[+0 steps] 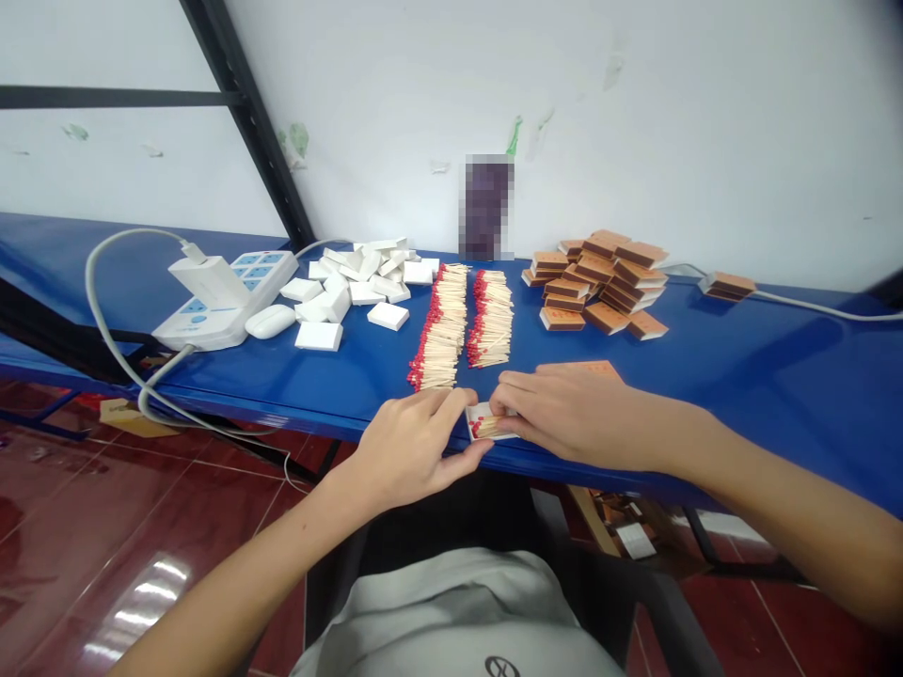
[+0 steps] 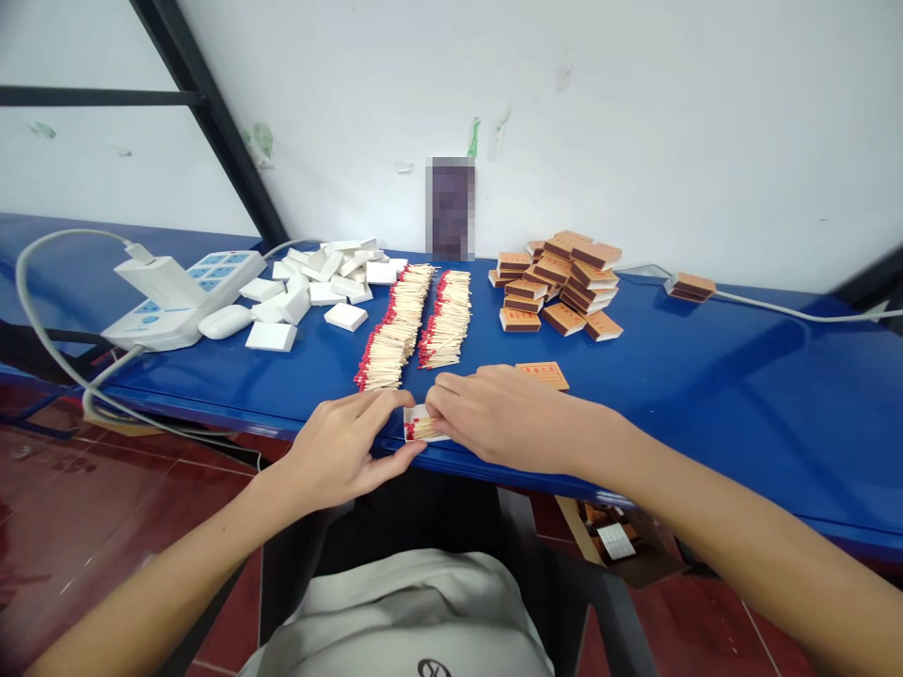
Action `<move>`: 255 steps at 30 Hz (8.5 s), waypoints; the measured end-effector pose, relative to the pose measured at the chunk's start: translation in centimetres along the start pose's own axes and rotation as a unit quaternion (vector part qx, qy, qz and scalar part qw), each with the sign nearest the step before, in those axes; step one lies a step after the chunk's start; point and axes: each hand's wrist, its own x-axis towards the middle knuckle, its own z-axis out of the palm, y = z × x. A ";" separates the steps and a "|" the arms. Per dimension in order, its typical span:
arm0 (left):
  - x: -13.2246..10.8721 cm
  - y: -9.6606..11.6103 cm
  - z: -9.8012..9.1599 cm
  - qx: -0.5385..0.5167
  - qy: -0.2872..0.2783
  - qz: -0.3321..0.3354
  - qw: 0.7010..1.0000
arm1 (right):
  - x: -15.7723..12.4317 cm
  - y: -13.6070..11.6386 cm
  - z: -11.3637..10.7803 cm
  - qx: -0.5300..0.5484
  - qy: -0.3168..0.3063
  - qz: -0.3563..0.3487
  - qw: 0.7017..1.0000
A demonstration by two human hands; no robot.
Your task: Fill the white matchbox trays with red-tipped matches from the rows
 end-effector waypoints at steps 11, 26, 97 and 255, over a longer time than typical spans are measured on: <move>0.0 0.1 -0.1 -0.005 -0.015 -0.002 1.000 | 0.5 0.0 0.5 0.047 0.075 -0.025 0.996; -0.5 -0.6 0.0 -0.063 0.077 0.081 0.992 | 0.9 0.6 0.5 0.182 0.066 0.028 0.981; -0.4 -0.6 -0.3 -0.099 0.049 0.055 0.992 | 2.5 4.0 1.5 0.093 0.089 0.113 0.985; -0.5 -0.6 -0.4 -0.079 0.042 0.063 0.994 | 2.4 3.6 1.9 0.130 0.115 0.092 0.980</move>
